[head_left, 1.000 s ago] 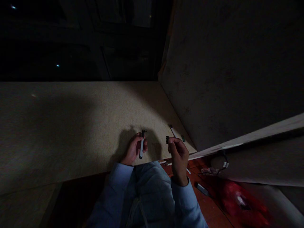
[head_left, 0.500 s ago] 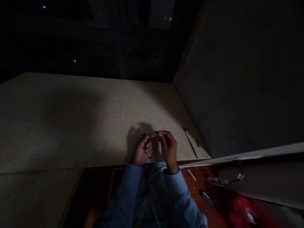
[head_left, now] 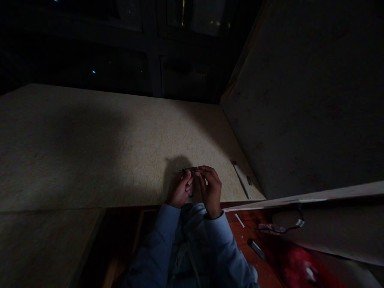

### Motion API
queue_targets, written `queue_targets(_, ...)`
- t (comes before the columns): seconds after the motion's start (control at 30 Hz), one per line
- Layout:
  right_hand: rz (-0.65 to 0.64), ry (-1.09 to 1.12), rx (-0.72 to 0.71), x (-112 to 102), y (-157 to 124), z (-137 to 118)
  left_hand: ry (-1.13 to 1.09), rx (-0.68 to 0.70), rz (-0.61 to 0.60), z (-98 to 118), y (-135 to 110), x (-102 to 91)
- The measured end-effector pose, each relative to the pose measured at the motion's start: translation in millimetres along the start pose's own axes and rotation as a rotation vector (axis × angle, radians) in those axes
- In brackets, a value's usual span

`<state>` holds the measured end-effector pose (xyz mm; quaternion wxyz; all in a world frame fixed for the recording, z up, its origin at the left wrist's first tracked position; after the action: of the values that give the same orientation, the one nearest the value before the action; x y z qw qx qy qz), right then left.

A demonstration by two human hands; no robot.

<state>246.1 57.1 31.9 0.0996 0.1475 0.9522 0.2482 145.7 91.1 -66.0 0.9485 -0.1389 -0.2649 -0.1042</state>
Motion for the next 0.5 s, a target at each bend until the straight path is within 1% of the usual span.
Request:
queue_targets(0.13,-0.006,-0.014,0.004,-2.7,-0.5,1.4,0.005,-0.027,0.013,-2.1,0.7,-2.1)
queue_targets(0.3,-0.018,0.05,0.031,-6.3,1.7,-1.3,0.007,-0.007,0.032,-1.6,1.3,-3.4)
queue_targets(0.5,-0.029,0.189,0.146,-5.0,-1.1,6.6,-0.023,-0.002,0.075,0.1,-0.3,-7.1)
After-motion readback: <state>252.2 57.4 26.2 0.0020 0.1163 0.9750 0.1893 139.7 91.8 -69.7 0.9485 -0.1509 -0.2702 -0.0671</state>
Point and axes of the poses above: each hand's wrist, its own y-axis towards the middle knuckle, its own x-axis out of the palm, z = x × y, the point moved 9 cm from there along y, towards the middle knuckle, and after that the axes turned 12 degrees about y, right-handed, at the moved point
